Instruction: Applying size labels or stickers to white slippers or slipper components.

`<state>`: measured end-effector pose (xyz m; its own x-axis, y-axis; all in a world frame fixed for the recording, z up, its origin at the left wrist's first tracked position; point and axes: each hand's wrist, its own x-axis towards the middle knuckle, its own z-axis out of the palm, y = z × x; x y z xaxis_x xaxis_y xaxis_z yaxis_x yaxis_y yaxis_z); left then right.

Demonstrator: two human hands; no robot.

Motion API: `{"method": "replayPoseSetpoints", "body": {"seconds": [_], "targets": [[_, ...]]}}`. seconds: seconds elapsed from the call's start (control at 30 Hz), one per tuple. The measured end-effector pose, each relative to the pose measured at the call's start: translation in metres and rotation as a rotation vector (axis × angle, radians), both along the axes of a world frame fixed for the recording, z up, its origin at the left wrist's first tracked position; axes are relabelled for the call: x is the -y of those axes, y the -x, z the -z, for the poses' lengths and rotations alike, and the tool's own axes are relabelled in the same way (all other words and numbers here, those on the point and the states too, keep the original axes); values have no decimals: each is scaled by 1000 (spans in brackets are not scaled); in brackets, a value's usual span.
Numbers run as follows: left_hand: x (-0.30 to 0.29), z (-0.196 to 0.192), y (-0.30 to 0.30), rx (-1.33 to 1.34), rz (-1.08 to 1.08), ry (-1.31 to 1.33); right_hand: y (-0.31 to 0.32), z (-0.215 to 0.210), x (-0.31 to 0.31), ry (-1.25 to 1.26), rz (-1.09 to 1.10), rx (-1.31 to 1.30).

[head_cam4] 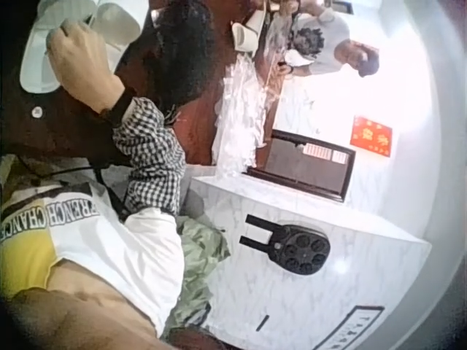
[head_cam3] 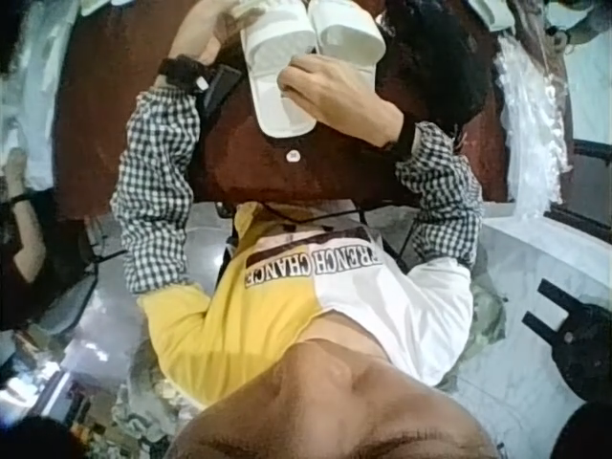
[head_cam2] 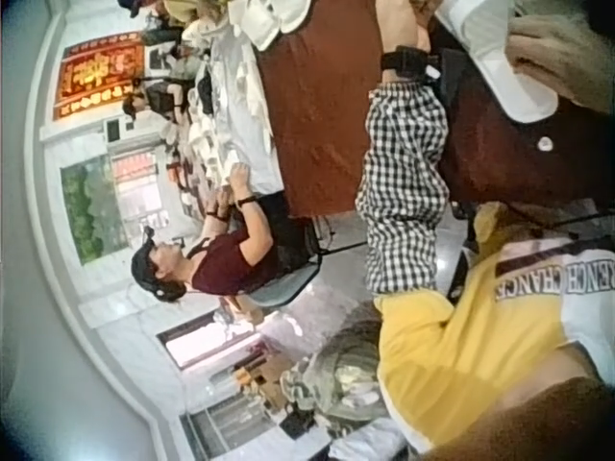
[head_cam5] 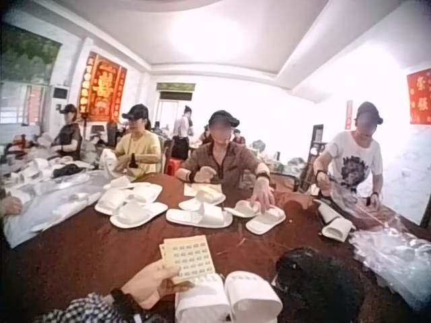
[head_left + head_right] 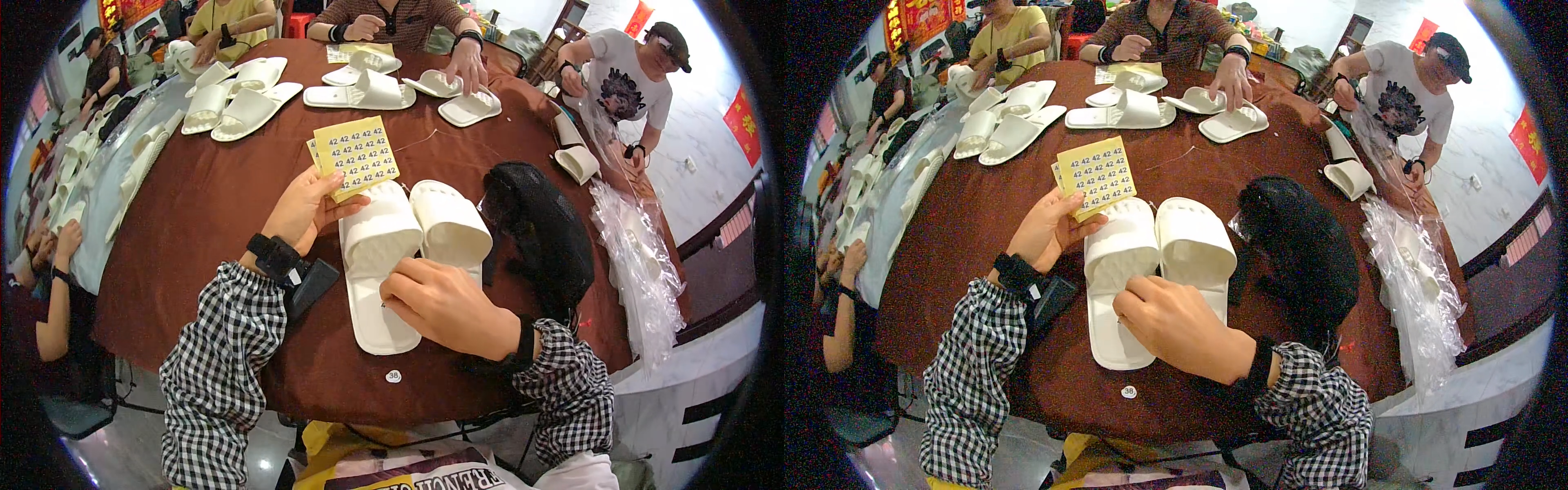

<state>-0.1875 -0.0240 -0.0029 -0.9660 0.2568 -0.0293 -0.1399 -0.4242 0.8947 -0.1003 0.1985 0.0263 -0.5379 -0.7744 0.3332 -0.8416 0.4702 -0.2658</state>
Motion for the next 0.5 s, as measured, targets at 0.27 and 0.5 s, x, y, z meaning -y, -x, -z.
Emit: {"method": "replayPoseSetpoints", "body": {"seconds": [0.27,0.5], "targets": [[3,-1,-1,-7,-12,16,-6,0,8,-188,-9,-289],[1,-7,-6,-5,-31,20,-9,-2,5,-182,7,-250]]}}
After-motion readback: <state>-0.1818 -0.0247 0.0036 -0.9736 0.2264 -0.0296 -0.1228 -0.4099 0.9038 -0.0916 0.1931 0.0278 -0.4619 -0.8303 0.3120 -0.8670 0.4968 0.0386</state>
